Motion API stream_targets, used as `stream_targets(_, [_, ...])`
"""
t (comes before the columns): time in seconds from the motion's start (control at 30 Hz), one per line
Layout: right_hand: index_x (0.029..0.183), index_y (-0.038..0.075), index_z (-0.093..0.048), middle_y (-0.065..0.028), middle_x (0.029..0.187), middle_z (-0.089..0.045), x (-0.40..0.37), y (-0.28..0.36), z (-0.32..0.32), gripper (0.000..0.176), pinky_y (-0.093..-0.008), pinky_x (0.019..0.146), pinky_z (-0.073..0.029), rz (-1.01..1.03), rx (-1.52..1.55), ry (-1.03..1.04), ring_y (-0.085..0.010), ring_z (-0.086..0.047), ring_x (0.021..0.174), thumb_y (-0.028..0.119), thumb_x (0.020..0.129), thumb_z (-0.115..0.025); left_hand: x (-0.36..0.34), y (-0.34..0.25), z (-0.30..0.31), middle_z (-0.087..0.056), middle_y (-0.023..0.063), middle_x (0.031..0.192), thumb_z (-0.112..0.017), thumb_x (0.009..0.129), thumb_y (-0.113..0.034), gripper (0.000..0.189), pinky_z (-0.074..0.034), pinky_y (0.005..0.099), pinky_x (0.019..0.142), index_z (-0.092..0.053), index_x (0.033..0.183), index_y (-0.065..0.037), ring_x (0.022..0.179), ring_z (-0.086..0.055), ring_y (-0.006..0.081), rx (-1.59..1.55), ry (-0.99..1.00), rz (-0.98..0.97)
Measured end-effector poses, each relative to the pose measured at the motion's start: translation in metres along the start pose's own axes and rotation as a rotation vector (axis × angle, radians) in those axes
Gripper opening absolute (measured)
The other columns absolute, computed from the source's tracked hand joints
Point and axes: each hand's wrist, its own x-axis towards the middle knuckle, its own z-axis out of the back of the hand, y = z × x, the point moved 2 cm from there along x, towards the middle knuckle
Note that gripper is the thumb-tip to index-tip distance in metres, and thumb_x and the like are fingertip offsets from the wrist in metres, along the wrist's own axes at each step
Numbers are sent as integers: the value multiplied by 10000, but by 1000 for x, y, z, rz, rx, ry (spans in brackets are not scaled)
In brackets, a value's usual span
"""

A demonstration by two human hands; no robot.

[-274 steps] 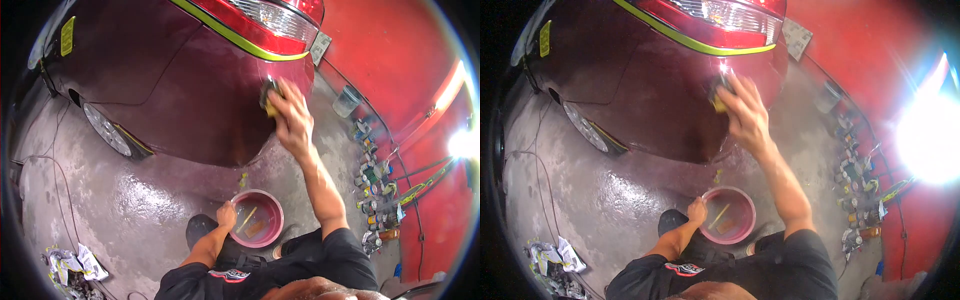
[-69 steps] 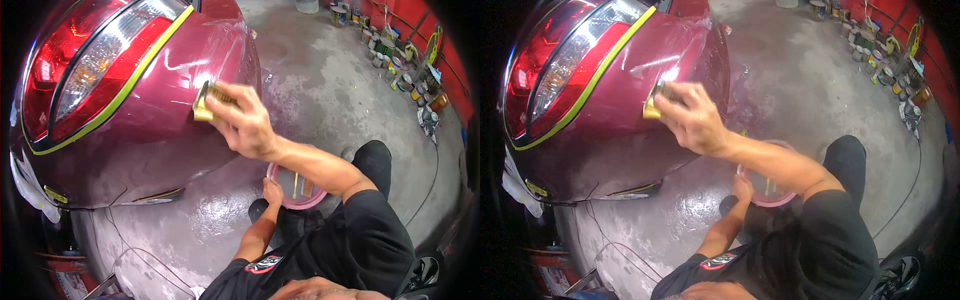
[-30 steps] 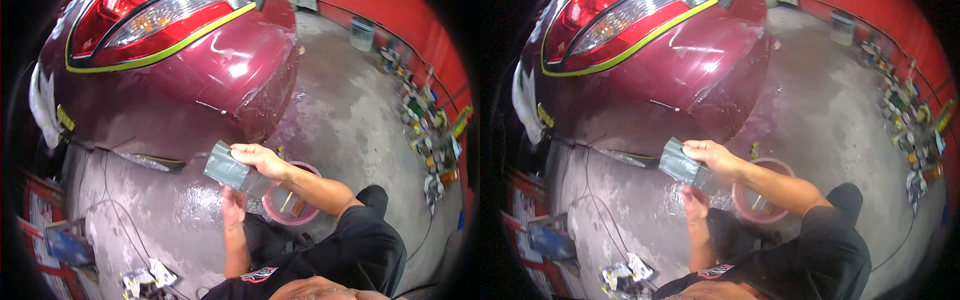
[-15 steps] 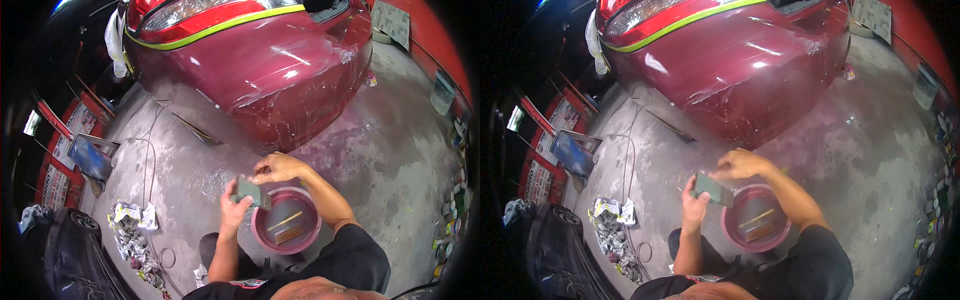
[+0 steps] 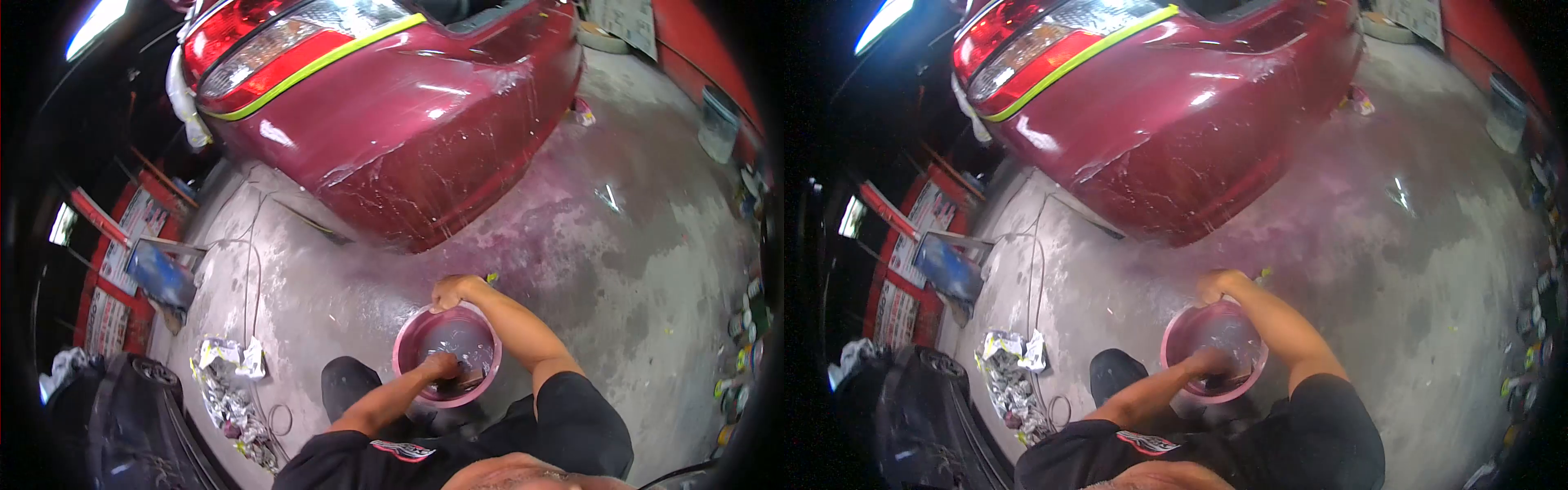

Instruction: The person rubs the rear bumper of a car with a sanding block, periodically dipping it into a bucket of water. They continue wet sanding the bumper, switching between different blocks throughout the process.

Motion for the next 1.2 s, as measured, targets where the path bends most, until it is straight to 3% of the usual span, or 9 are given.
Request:
stream_targets(0.13, [1091, 98, -731, -151, 1103, -712, 5, -22, -15, 446, -438, 861, -509, -2, 57, 96, -325, -665, 1031, 462, 841, -666, -92, -27, 134, -710, 197, 961, -598, 851, -520, 454, -540, 509, 809, -719, 1068, -140, 903, -683, 392, 38, -185, -166])
stream_targets(0.2, [1090, 104, -730, -145, 1111, -710, 1, -20, -19, 446, -430, 867, -507, -23, 12, 112, -323, -661, 1040, 461, 826, -684, -164, -46, 222, -707, 178, 927, -635, 837, -485, 443, -543, 509, 770, -691, 1104, -136, 856, -682, 386, -65, -562, -313])
stream_targets(0.23, [1091, 113, -725, -141, 1114, -706, -3, -20, -22, 444, -424, 868, -507, -84, 120, 121, -321, -656, 1047, 460, 815, -696, -195, -59, 271, -699, 145, 1101, -691, 812, -445, 465, -554, 445, 817, -680, 1180, -161, 970, -680, 358, 85, -614, -207])
stream_targets(0.3, [1092, 119, -709, -139, 1109, -697, 5, -32, -41, 478, -426, 865, -508, 1, 115, 28, -317, -649, 1048, 495, 798, -702, -239, -70, 345, -676, 145, 1216, -787, 753, -263, 478, -554, 426, 868, -680, 1192, -109, 1052, -682, 317, 343, -1264, -488])
stream_targets(0.4, [1086, 101, -716, -151, 1120, -694, 16, -32, -48, 505, -434, 893, -500, -23, 144, 19, -329, -642, 1068, 524, 815, -669, -266, -81, 450, -655, 115, 1256, -793, 758, -295, 510, -499, 440, 940, -659, 1223, -133, 1131, -615, 314, 749, -1658, -367])
stream_targets(0.53, [1079, 81, -721, -177, 1158, -678, 47, -42, -68, 510, -442, 930, -486, 3, 102, -41, -348, -632, 1096, 521, 832, -640, -245, -69, 533, -645, 106, 1276, -743, 817, -255, 490, -464, 429, 961, -635, 1279, -134, 1108, -579, 330, 917, -1627, -306])
stream_targets(0.77, [1049, 22, -727, -235, 1146, -672, 45, -20, -59, 449, -480, 962, -488, -113, 147, -225, -394, -641, 1084, 420, 889, -593, -270, -20, 508, -523, 69, 1447, -669, 840, -118, 580, -389, 439, 1025, -535, 1404, -125, 1196, -513, 304, 879, -1377, -220])
stream_targets(1.1, [1064, 19, -720, -230, 1108, -685, 57, -21, -71, 464, -493, 951, -492, -239, 366, -328, -399, -643, 1074, 435, 898, -602, -212, -99, 578, -624, 73, 1285, -677, 780, -98, 554, -448, 407, 927, -593, 1327, -132, 1037, -576, 301, 1042, -1372, -340])
stream_targets(1.2, [971, 26, -749, -242, 1062, -687, 57, -19, -73, 493, -492, 960, -483, -223, 270, -409, -417, -640, 1056, 473, 922, -546, -273, -23, 536, -608, 127, 1315, -667, 791, -93, 489, -419, 425, 944, -644, 1279, -109, 1066, -584, 330, 1012, -1421, -375])
